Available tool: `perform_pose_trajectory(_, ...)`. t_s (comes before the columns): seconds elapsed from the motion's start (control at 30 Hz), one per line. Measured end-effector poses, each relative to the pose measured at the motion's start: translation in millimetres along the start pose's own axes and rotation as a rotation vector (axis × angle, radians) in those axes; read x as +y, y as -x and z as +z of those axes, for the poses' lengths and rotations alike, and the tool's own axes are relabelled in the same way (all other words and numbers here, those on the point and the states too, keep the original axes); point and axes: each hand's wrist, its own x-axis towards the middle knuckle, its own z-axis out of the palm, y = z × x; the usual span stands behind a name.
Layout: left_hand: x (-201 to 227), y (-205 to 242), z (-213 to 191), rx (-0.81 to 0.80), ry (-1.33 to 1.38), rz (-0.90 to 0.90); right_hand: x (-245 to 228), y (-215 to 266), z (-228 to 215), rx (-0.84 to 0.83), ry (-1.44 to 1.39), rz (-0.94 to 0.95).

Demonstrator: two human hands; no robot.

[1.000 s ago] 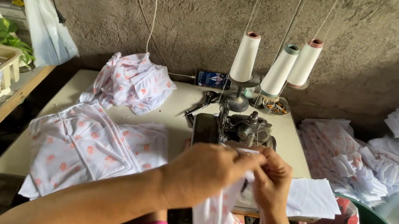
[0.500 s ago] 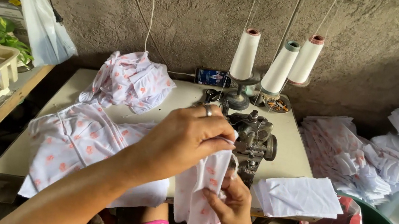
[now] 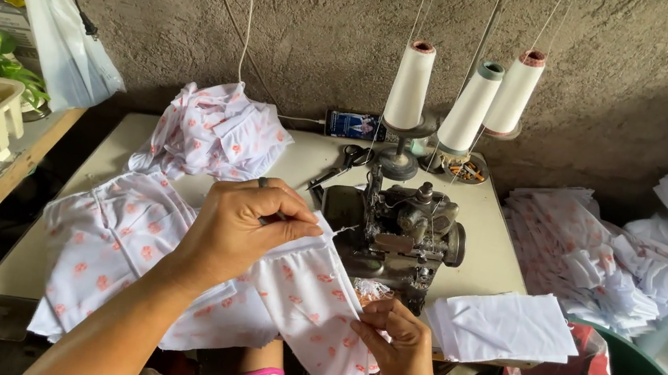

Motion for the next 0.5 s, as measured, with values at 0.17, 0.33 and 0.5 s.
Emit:
perform_pose_trajectory(0.17, -13, 0, -2, -0.037, -0.055, -0.005, 7, 6, 1, 0.002, 0.025, 0.078)
perform_pose_trajectory(0.33, -25, -3, 4, -0.019, -0.011, 0.005, 12, 13, 1, -0.015, 0.047, 0.082)
perform_pose_trajectory(0.5, -48, -20, 15, -0.129, -0.079, -0.436, 24, 32, 0, -0.007, 0.0, 0.256)
